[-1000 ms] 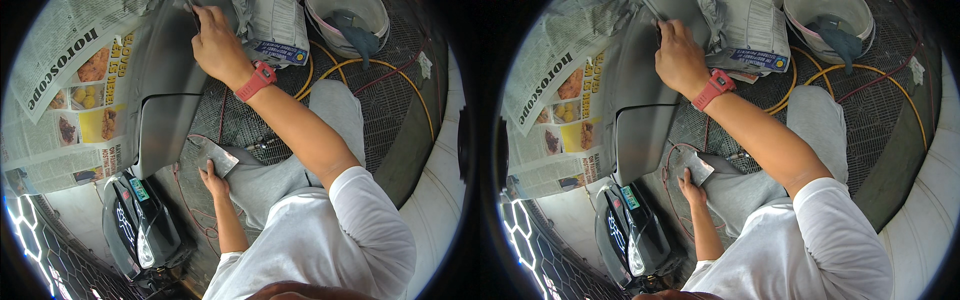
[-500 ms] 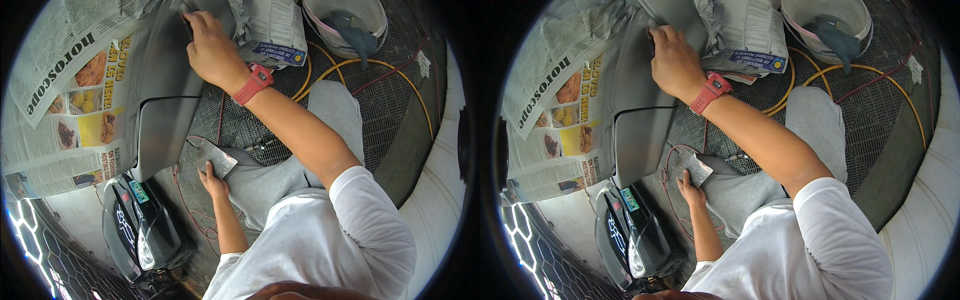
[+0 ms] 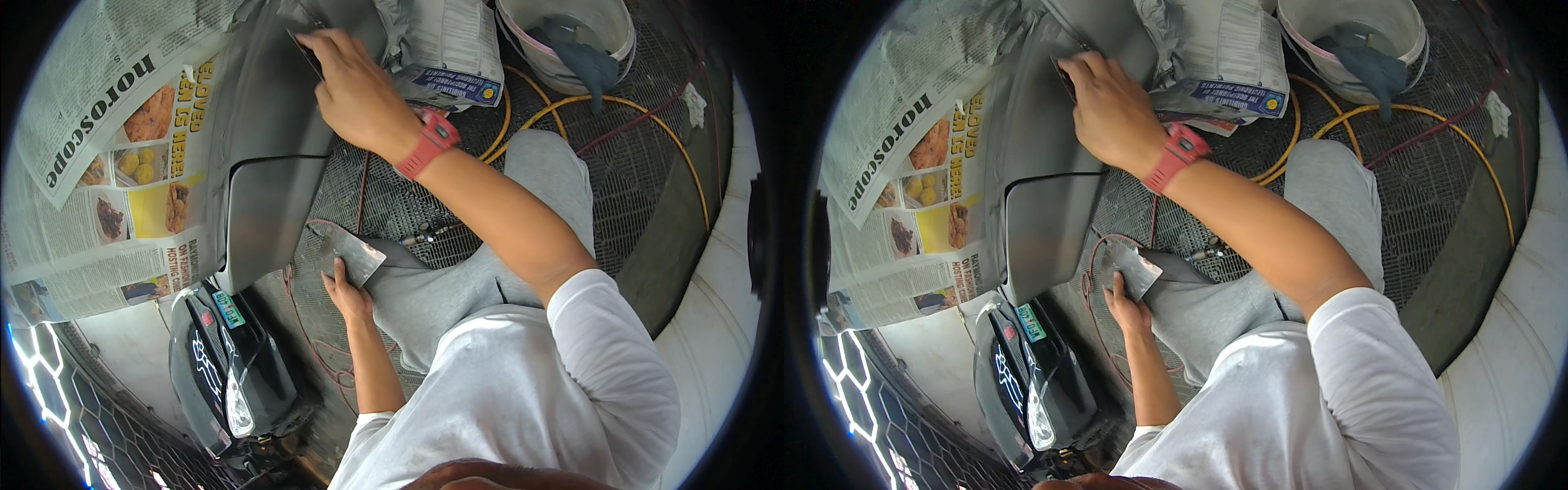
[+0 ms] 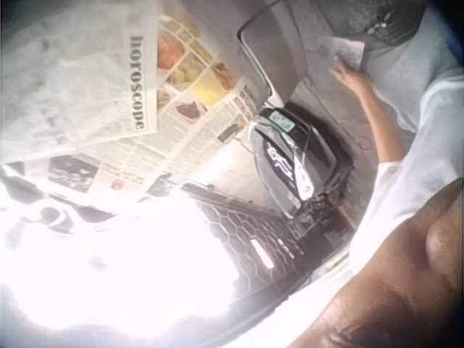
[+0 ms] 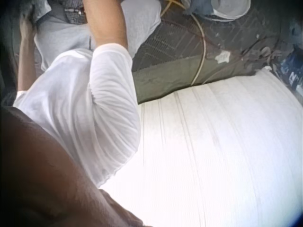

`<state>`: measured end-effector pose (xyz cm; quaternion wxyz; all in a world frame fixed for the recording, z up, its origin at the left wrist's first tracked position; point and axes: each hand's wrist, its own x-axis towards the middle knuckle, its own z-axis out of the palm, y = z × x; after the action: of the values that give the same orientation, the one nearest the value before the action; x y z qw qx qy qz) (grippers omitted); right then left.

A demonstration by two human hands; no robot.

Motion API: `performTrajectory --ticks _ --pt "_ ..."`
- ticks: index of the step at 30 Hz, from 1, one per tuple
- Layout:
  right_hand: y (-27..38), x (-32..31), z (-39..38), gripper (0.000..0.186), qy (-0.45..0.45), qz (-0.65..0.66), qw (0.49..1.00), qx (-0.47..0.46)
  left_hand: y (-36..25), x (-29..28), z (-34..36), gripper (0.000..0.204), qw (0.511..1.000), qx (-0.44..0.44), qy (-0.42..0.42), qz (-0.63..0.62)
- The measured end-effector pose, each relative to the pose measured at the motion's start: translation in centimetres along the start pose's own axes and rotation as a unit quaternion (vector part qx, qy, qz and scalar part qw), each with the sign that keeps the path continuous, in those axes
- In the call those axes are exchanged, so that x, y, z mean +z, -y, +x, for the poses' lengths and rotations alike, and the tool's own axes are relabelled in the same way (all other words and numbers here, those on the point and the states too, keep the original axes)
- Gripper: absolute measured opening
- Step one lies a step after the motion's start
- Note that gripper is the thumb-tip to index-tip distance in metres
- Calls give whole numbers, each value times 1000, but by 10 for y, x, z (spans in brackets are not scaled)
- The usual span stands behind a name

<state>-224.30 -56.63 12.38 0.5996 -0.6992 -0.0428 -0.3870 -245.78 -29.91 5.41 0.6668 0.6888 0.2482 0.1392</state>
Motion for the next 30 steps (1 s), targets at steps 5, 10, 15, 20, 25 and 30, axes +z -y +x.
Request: performTrajectory --ticks 5,10,15,20,25,30 --pt "14 -64 -76 60 129 -22 991 -24 -49 62 -18 54 992 119 39 20" --pt "5 -106 -126 60 272 -96 951 -110 -86 108 -23 54 946 285 50 149" --pt "3 -108 -125 54 306 -121 933 -147 -95 119 -23 51 934 313 67 158" --pt "-3 -102 -141 51 381 -55 911 -147 -91 100 -15 48 956 287 24 51" --pt "-28 -82 -121 51 242 108 964 16 -96 69 -23 46 963 269 12 -13" --pt "-21 -31 -39 42 14 140 986 88 -33 8 -17 44 993 109 15 51"
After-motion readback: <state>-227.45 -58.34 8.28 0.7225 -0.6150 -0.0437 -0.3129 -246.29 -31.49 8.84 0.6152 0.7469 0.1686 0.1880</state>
